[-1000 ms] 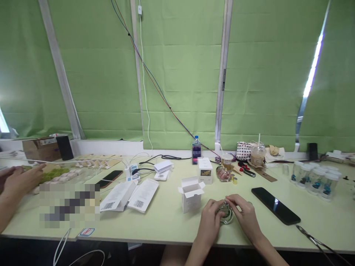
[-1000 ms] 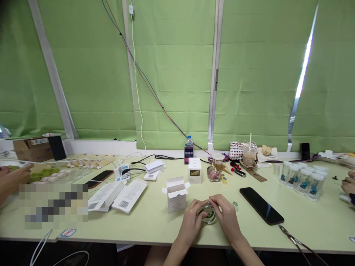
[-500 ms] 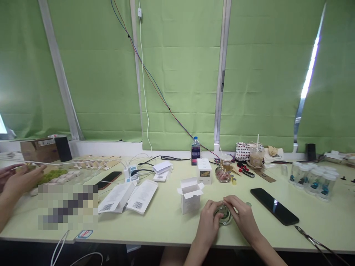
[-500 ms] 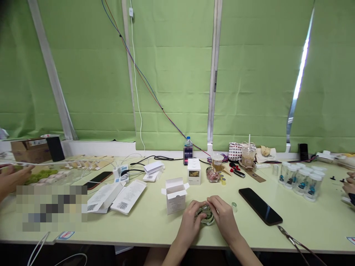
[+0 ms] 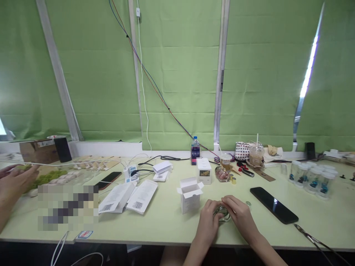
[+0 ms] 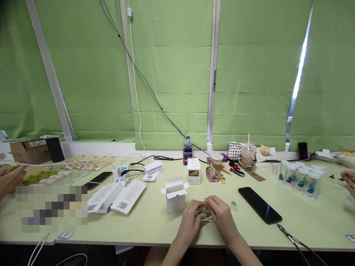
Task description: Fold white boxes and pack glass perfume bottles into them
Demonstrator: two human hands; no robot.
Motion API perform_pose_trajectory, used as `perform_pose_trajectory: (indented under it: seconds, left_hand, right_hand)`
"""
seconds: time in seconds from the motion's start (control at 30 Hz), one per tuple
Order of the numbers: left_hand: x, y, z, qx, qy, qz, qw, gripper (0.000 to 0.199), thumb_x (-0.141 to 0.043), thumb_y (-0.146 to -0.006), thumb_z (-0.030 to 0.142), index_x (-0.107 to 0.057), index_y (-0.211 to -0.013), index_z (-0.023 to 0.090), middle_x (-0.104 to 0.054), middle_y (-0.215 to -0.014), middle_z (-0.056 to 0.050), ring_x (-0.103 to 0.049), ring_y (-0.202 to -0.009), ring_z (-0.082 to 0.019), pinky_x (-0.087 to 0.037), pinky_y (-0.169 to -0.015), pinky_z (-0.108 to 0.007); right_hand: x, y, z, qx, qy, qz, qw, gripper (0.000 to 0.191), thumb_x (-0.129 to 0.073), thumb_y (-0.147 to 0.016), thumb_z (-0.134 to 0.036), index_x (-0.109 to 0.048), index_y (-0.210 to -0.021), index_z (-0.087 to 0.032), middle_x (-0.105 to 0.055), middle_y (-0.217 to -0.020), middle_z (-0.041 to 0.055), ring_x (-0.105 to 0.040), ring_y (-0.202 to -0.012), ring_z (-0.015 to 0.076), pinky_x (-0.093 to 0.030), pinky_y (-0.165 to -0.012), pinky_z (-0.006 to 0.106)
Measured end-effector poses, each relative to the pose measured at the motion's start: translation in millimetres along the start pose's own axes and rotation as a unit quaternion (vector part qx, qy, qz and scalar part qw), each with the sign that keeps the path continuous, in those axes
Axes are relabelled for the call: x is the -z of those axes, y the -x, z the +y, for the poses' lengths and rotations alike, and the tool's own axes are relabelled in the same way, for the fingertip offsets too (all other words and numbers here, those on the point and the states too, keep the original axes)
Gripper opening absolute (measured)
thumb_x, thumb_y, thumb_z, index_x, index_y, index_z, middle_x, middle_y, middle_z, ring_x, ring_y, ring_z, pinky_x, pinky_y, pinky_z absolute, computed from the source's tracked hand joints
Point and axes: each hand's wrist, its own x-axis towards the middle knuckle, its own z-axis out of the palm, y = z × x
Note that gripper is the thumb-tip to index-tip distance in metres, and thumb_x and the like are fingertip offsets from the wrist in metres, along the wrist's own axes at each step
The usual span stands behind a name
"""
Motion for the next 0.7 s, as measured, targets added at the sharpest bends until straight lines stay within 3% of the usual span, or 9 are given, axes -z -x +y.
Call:
perform_pose_trajectory:
  seconds: [0.5,0.7]
  left_hand:
    - [-1.8,-1.0,-2.6,0.005,-0.017,0.001,1.0,0.035,-0.048,-0.073,0.001,-0.061,-0.1,0.021,-0.06,-0.097,-0.005,-0.055,-0.094,-0.021,-0.041,-0.084,-0.03]
    - [-1.0,0.2,-0.2,-0.002,-0.005,-0.006,1.0,0.036,-0.049,-0.075,0.003,-0.06,-0.103,0.022,-0.06,-0.101,-0.004,-0.055,-0.099,-0.021,-0.04,-0.087,-0.03]
  right_hand:
    - [-3.8,2.6,2.9,-0.01,0.009,0.009,1.0,0.023,-0.041,-0.096,-0.031,-0.061,-0.087,-0.022,-0.066,-0.08,0.0062,-0.065,-0.071,0.0196,-0.052,-0.063,0.03]
    - [0.4,2.6,0.7,-0.086,-0.04,0.024,0.995,0.024,-0.048,-0.092,-0.042,-0.062,-0.086,-0.022,-0.069,-0.08,0.0044,-0.067,-0.069,0.0191,-0.055,-0.062,0.028]
